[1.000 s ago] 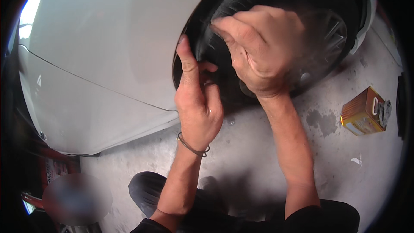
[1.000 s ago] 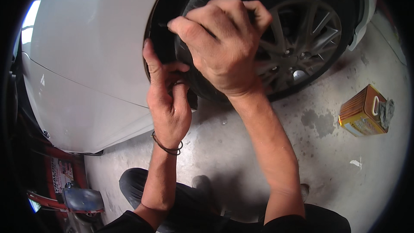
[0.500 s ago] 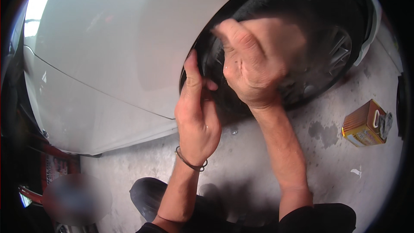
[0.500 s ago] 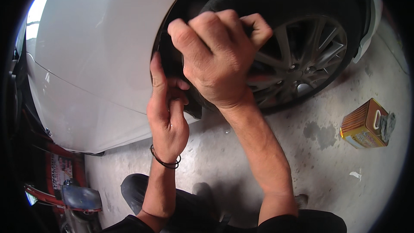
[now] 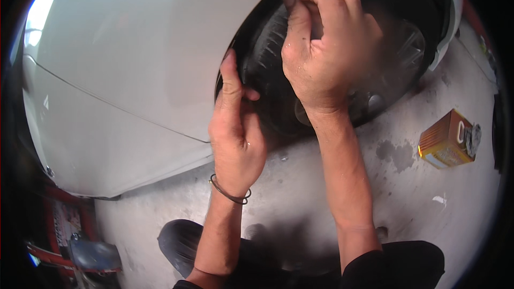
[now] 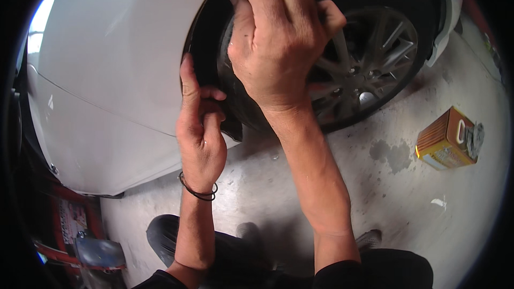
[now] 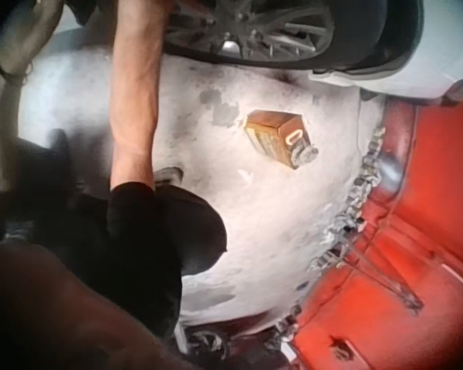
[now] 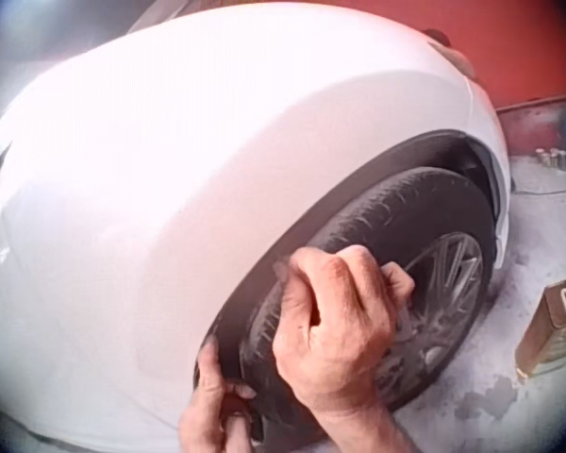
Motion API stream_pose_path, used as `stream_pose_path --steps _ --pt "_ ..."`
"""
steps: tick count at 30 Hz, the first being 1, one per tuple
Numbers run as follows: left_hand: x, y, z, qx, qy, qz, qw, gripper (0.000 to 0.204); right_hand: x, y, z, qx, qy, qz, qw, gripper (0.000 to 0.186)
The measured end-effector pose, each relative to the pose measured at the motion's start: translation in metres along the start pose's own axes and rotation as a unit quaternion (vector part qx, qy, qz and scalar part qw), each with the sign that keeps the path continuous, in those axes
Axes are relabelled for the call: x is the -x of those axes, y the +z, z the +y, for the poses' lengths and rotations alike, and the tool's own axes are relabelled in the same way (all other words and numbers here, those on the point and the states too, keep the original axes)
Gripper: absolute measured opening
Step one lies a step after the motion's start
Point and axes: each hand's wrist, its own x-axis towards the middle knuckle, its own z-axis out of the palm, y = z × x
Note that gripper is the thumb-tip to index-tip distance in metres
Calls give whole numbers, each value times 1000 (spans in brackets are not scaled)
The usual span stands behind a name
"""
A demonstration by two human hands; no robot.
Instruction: Trimming excess material from a car's fender arch using a utility knife.
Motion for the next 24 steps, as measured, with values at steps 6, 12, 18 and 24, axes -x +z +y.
stream_pose_path --steps 6,12,18,24 --pt "-3 -19 13 5 -58 -35 998 98 22 -18 -52 -175 276 -7 945 9" --pt "-8 -19 23 -33 -72 -84 993 105 18 -14 -27 -28 118 54 991 18" --pt "-9 -11 31 -5 -92 -60 994 102 0 -3 7 -23 -26 85 996 25" --pt "-9 -21 27 11 -86 -66 994 100 12 9 3 -45 -37 71 996 30"
